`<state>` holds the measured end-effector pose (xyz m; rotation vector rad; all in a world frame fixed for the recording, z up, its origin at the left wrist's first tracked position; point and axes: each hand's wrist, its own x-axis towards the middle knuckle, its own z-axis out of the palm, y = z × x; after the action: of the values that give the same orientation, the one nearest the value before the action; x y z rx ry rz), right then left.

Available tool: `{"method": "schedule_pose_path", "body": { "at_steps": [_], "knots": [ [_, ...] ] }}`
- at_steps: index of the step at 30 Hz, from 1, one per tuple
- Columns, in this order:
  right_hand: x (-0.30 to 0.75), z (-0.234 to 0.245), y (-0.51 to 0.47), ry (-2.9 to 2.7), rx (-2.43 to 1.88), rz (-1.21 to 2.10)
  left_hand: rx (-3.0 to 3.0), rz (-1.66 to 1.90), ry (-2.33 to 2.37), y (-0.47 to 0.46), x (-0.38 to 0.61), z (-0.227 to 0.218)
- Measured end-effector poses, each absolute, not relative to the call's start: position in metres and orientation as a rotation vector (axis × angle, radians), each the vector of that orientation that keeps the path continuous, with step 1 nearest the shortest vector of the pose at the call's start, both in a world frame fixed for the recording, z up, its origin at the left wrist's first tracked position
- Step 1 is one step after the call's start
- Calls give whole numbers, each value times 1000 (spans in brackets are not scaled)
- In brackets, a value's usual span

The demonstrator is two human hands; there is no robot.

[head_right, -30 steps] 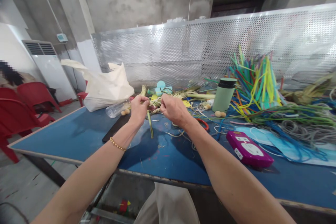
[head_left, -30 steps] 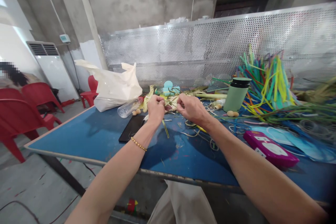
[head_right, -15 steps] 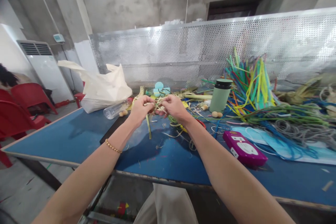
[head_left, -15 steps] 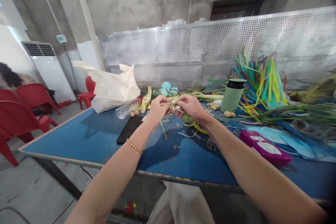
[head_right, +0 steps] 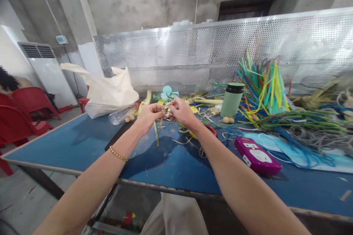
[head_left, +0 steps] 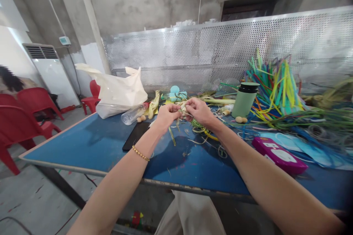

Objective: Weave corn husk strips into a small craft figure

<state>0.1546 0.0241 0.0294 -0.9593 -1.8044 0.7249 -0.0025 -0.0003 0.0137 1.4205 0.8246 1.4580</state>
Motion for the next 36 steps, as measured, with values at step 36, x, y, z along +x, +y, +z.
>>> {"method": "schedule_pose_path", "body": {
  "at_steps": [36],
  "knots": [
    [155, 35, 14, -2005, -962, 742, 1869, 1583, 1253, -2, -3, 12]
  ]
}}
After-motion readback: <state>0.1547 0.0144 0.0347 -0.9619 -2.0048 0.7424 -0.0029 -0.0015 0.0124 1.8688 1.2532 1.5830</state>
